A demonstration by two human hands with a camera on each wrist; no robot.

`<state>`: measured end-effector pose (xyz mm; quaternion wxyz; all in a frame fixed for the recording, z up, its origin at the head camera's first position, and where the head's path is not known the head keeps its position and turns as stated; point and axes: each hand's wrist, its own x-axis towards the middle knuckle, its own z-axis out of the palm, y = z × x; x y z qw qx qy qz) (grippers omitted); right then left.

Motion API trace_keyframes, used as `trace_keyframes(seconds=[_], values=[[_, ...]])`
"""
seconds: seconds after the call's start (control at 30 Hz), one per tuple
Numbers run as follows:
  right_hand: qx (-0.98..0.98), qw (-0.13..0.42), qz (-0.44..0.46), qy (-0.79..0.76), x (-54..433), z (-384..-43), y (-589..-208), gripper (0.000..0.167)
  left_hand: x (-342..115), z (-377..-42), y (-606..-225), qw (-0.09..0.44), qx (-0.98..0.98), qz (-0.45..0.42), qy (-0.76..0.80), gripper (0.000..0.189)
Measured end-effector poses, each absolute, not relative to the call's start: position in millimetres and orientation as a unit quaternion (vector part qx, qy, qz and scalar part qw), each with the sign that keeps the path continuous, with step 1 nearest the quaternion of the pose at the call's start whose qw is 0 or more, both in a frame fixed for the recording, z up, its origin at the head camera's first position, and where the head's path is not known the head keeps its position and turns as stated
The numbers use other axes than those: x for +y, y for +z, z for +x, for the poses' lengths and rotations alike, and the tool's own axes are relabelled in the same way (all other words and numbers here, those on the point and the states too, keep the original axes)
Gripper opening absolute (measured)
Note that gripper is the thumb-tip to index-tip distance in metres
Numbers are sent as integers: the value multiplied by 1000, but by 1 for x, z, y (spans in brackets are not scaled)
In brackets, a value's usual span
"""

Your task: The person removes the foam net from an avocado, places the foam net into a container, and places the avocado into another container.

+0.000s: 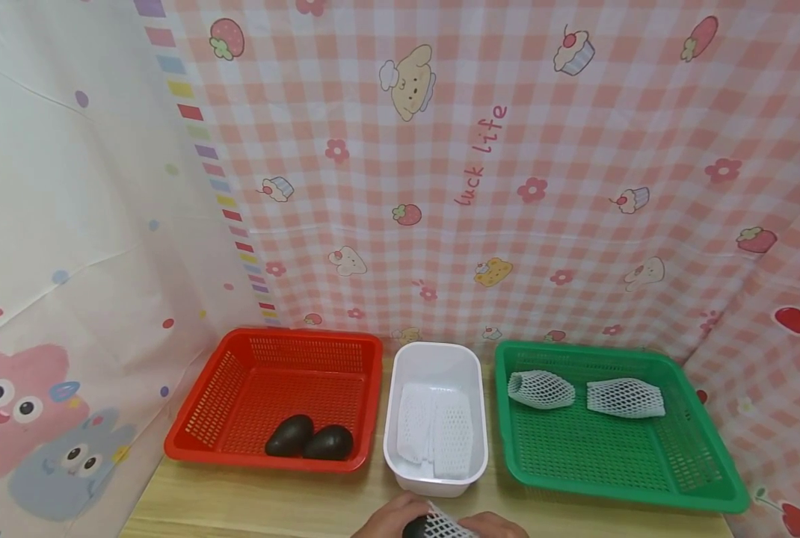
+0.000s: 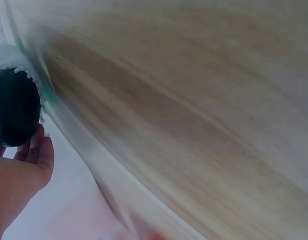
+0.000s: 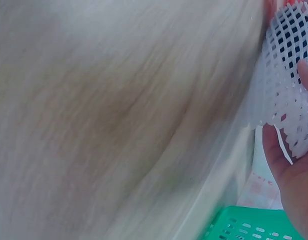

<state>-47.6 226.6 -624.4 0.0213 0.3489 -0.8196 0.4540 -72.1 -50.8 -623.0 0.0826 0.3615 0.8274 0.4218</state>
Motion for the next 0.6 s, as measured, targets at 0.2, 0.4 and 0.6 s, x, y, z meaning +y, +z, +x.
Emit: trace_keyframes(seconds=[0.2,0.4,0.6], values=[[-827,22,358,434,233,-52,-622,30,-59,-72,-617,170,801,285,499,51],[-817,58,399,411,239,-55,-628,30,-65,-72,-615,123,813,315,474,45],[-820,61,398,407,244,-57,-629,30,-72,-72,-613,119,806,314,487,46]])
